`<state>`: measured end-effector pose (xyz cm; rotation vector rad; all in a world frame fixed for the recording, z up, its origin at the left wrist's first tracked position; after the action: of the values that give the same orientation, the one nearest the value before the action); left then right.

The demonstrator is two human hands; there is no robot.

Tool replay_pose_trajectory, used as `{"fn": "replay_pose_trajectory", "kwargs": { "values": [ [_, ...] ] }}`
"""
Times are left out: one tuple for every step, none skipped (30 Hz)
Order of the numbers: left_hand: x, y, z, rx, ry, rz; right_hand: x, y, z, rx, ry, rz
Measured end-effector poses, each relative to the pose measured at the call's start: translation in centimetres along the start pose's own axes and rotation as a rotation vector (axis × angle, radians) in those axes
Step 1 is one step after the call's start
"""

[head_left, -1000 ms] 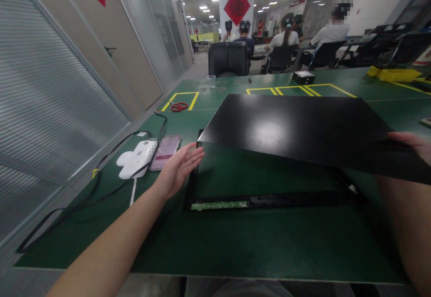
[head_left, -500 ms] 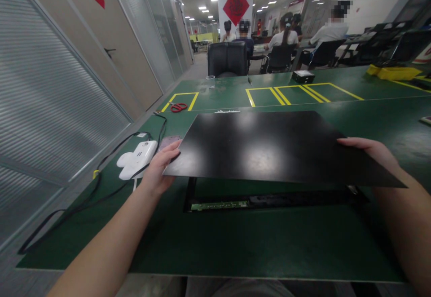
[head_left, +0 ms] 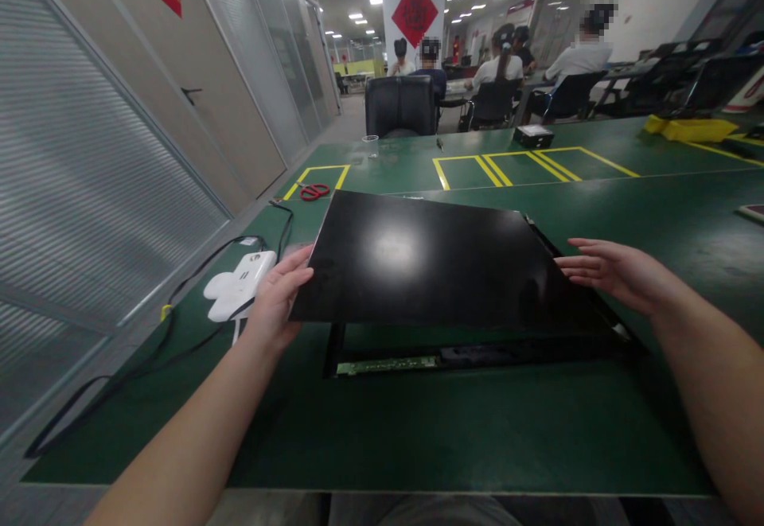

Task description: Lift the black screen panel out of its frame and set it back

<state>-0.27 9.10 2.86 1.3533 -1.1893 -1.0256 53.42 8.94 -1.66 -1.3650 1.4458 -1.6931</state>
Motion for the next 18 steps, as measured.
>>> {"fn": "replay_pose_trajectory", "kwargs": {
  "values": [
    [-0.01, -0.19, -0.02, -0.002, 0.004, 0.009, 0.01, -0.02, 0.02, 0.006, 0.013, 0.008],
    [-0.01, -0.36, -0.07, -0.006, 0.004, 0.017, 0.0, -0.02, 0.01, 0.012, 0.021, 0.015],
    [0.01, -0.52, -0.13, -0.014, 0.002, 0.026, -0.05, -0.01, 0.01, 0.021, 0.027, 0.018],
    [0.04, -0.68, -0.18, -0.022, 0.001, 0.035, -0.1, 0.0, 0.05, 0.032, 0.035, 0.02],
    [0.08, -0.82, -0.23, -0.03, -0.002, 0.045, -0.16, 0.03, 0.09, 0.043, 0.042, 0.019],
    [0.12, -0.94, -0.27, -0.035, -0.002, 0.054, -0.19, 0.03, 0.13, 0.056, 0.051, 0.017],
    [0.18, -1.03, -0.29, -0.034, 0.0, 0.061, -0.21, 0.03, 0.17, 0.07, 0.06, 0.014],
    [0.24, -1.08, -0.33, -0.031, 0.002, 0.066, -0.2, 0.01, 0.2, 0.084, 0.068, 0.013],
    [0.31, -1.11, -0.39, -0.026, 0.003, 0.07, -0.17, -0.03, 0.2, 0.097, 0.076, 0.015],
    [0.39, -1.09, -0.45, -0.02, 0.007, 0.071, -0.14, -0.07, 0.2, 0.108, 0.082, 0.019],
    [0.46, -1.02, -0.5, -0.015, 0.012, 0.069, -0.13, -0.07, 0.17, 0.116, 0.085, 0.021],
    [0.53, -0.93, -0.54, -0.013, 0.019, 0.066, -0.14, -0.03, 0.14, 0.122, 0.084, 0.02],
    [0.6, -0.83, -0.58, -0.013, 0.026, 0.062, -0.18, 0.04, 0.11, 0.126, 0.082, 0.018],
    [0.64, -0.74, -0.61, -0.014, 0.034, 0.059, -0.24, 0.12, 0.14, 0.131, 0.083, 0.017],
    [0.67, -0.67, -0.65, -0.014, 0.041, 0.057, -0.3, 0.2, 0.18, 0.135, 0.083, 0.016],
    [0.69, -0.65, -0.72, -0.014, 0.044, 0.057, -0.37, 0.27, 0.23, 0.138, 0.085, 0.015],
    [0.69, -0.68, -0.79, -0.013, 0.045, 0.059, -0.42, 0.3, 0.3, 0.14, 0.088, 0.016],
    [0.69, -0.71, -0.82, -0.011, 0.049, 0.058, -0.45, 0.3, 0.36, 0.142, 0.091, 0.017]
  ]
}}
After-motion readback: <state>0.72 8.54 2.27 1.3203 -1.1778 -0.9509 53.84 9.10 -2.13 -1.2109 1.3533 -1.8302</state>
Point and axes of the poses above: each hand's wrist, its own x-axis away from the middle knuckle, its own z-axis out of the back of the hand, y = z × x, the point moved 9 cm from there along -x, towards the middle knuckle, and after that the axes turned 10 degrees about -x, right-handed, at the moved point
